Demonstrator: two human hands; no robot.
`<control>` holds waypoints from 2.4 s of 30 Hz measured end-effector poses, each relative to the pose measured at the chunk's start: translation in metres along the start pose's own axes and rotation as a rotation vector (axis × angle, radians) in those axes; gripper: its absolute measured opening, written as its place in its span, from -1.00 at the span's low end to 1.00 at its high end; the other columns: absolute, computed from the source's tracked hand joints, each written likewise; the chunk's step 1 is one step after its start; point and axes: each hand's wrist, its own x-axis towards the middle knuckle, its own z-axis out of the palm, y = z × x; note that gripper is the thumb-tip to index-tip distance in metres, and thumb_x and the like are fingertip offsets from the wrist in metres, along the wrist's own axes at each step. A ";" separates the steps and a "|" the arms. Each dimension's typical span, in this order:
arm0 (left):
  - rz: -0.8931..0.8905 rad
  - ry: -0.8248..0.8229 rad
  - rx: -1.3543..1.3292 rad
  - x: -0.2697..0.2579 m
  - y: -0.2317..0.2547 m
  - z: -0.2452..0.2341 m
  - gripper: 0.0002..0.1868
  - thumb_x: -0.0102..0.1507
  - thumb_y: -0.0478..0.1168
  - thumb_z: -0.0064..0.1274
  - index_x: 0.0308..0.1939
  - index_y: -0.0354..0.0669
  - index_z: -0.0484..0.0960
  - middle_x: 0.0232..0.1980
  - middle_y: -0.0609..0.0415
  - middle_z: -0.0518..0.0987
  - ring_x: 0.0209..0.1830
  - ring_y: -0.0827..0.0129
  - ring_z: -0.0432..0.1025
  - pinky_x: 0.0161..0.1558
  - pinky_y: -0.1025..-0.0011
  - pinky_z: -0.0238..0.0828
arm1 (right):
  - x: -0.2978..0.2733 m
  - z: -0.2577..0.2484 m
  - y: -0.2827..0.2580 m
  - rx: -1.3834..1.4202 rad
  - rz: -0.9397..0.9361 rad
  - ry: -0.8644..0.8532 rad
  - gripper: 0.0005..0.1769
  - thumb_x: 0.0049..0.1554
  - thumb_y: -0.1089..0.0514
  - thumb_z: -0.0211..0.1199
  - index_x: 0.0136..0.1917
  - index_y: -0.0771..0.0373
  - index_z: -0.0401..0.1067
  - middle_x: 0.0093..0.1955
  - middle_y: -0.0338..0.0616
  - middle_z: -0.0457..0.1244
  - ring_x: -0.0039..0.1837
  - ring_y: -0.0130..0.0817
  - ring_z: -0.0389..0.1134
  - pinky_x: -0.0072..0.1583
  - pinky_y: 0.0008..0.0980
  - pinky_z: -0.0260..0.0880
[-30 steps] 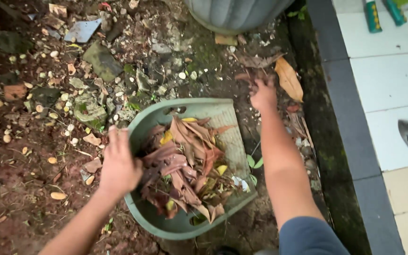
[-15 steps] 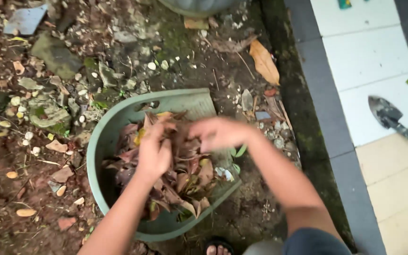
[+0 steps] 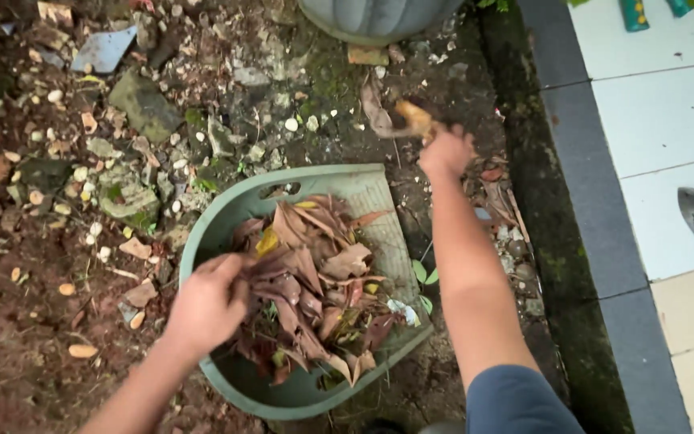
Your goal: The person collects fallen leaves and debris from the garden ground by hand and places them into a green dustpan. They move between different spots around small plants and a tiled area, repeatedly picking up leaves and adding them to the dustpan.
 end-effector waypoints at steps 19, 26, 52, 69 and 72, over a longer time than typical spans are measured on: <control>-0.666 -0.283 -0.115 -0.026 -0.031 -0.047 -0.47 0.21 -0.13 0.04 0.23 -0.19 0.32 0.00 -0.44 0.64 0.00 -0.35 0.53 0.04 -0.11 0.38 | -0.069 -0.011 0.136 0.097 -0.089 -0.128 -0.19 0.10 -0.08 0.23 0.50 0.38 0.18 0.54 0.14 0.06 0.57 0.01 0.01 0.54 -0.30 -0.01; -0.664 -0.378 -0.008 -0.027 0.005 -0.094 -0.63 0.33 -0.42 -0.12 0.23 -0.34 0.30 -0.18 -0.24 0.66 -0.31 -0.09 0.68 -0.33 0.19 0.87 | -0.099 0.004 0.143 0.236 -0.059 0.050 -0.51 0.01 0.28 0.16 0.22 0.08 0.55 0.08 0.10 0.39 0.07 0.16 0.44 0.12 -0.02 0.44; -0.662 -0.304 0.207 -0.037 -0.089 -0.084 -0.40 0.20 -0.08 0.03 0.25 -0.33 0.35 0.12 -0.61 0.61 0.11 -0.51 0.52 0.16 -0.16 0.42 | -0.239 -0.168 -0.019 0.296 -0.163 -0.459 -0.53 0.23 0.12 0.19 0.41 0.02 0.37 0.32 -0.12 0.32 -0.38 -0.67 0.21 -0.44 -0.63 0.21; -0.704 -0.335 0.224 -0.028 -0.088 -0.085 -0.39 0.21 -0.06 0.01 0.24 -0.38 0.35 0.19 -0.63 0.58 0.15 -0.54 0.49 0.15 -0.22 0.39 | -0.194 -0.228 0.208 0.082 -0.112 1.024 -0.14 0.51 -0.05 0.41 0.74 0.13 -0.12 0.71 0.01 -0.35 0.73 0.19 -0.06 0.62 0.09 0.60; -0.719 -0.322 0.214 -0.027 -0.087 -0.084 -0.39 0.20 -0.06 0.01 0.24 -0.36 0.35 0.20 -0.63 0.56 0.15 -0.54 0.47 0.14 -0.22 0.38 | -0.217 -0.239 0.085 0.196 0.368 0.410 -0.31 0.17 0.19 0.28 0.49 0.45 0.16 0.08 -0.04 0.37 -0.05 -0.20 0.45 -0.05 -0.28 0.53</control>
